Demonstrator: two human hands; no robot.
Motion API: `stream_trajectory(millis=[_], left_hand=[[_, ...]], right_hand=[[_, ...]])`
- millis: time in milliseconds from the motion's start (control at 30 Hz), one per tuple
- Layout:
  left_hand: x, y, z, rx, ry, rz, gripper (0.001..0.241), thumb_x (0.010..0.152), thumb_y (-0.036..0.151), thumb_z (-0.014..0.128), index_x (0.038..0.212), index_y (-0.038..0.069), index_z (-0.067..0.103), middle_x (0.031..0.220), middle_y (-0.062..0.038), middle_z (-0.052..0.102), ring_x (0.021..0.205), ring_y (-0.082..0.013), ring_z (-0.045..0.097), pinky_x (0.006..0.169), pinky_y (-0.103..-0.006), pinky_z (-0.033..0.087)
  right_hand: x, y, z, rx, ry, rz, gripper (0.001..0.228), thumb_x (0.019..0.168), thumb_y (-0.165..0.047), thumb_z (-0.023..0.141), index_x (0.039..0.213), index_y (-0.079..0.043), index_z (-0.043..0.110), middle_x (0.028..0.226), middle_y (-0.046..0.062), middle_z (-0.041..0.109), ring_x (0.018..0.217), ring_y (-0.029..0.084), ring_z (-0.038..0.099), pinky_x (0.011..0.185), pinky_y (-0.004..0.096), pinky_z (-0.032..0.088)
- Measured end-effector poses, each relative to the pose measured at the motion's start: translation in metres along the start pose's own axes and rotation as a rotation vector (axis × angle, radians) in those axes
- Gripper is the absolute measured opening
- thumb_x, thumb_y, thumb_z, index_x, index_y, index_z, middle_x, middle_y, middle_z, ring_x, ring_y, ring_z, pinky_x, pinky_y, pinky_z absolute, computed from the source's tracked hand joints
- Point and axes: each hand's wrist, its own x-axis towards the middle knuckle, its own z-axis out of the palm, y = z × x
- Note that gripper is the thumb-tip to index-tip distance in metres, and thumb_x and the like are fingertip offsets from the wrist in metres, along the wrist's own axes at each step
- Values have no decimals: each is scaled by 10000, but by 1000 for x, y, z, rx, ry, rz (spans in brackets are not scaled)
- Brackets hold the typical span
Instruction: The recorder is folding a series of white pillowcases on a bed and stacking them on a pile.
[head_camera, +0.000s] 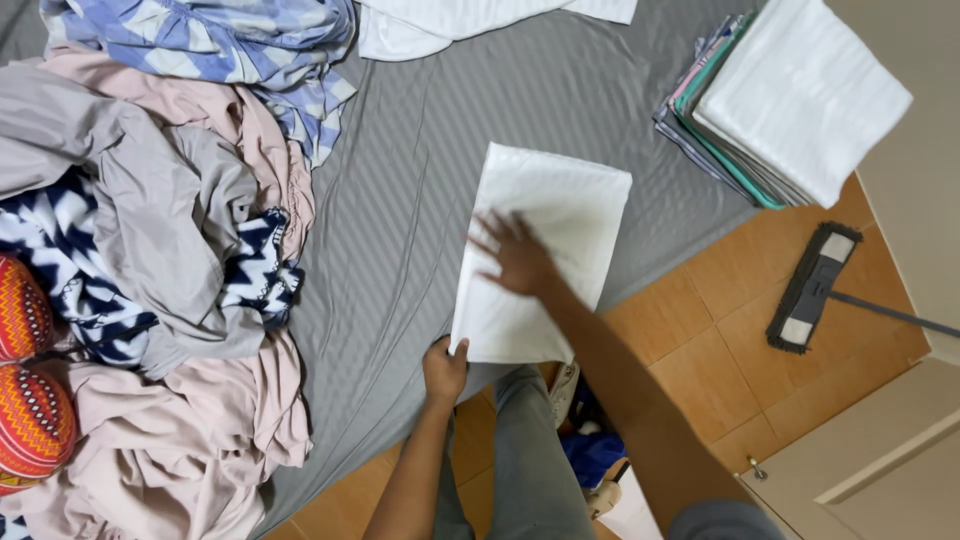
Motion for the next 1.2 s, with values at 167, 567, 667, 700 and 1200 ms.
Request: stream_trajectory(millis=[167,567,667,700,1200], left_hand=[[3,11,0,-20,-37,-153,268,909,249,715,913,-18,736,589,-163,618,519,-236,534,576,-392,468],[6,3,0,-9,-90,-203,317,917,282,721,944,-33,737,648,-152,658,571,-217,568,607,-380,478],[7,0,-1,8,-104,-171,326,920,291,713,955,-31,738,676,-165,676,589,-239,605,625,-391,491],[9,0,0,8,-94,-142,327,916,288,713,958,-36,739,688,-176,683,599,-255,621,635,-399,497],[-9,-8,-29,-259,-243,-153,261,928,190,714,931,-64,775,786,-117,778,652,-133,733,642,-291,546]], right_hand=[[40,128,-47,-139,209,204,711,1030,-549,565,1612,-198,358,1688,152,239,1547,400,205,1216,643,137],[-74,116,-45,-22,119,431,673,1030,-449,532,1604,-149,348,1685,233,185,1546,433,147,1224,618,86],[-103,155,-4,43,437,856,654,1075,-412,525,1602,-57,367,1687,261,197,1549,445,169,1244,601,112],[-112,171,15,133,657,1041,641,1116,-390,515,1602,1,368,1695,268,207,1558,447,193,1268,582,132],[-224,-103,83,1709,718,1195,357,941,-144,700,1283,-64,637,1190,101,687,1004,215,655,841,348,538]])
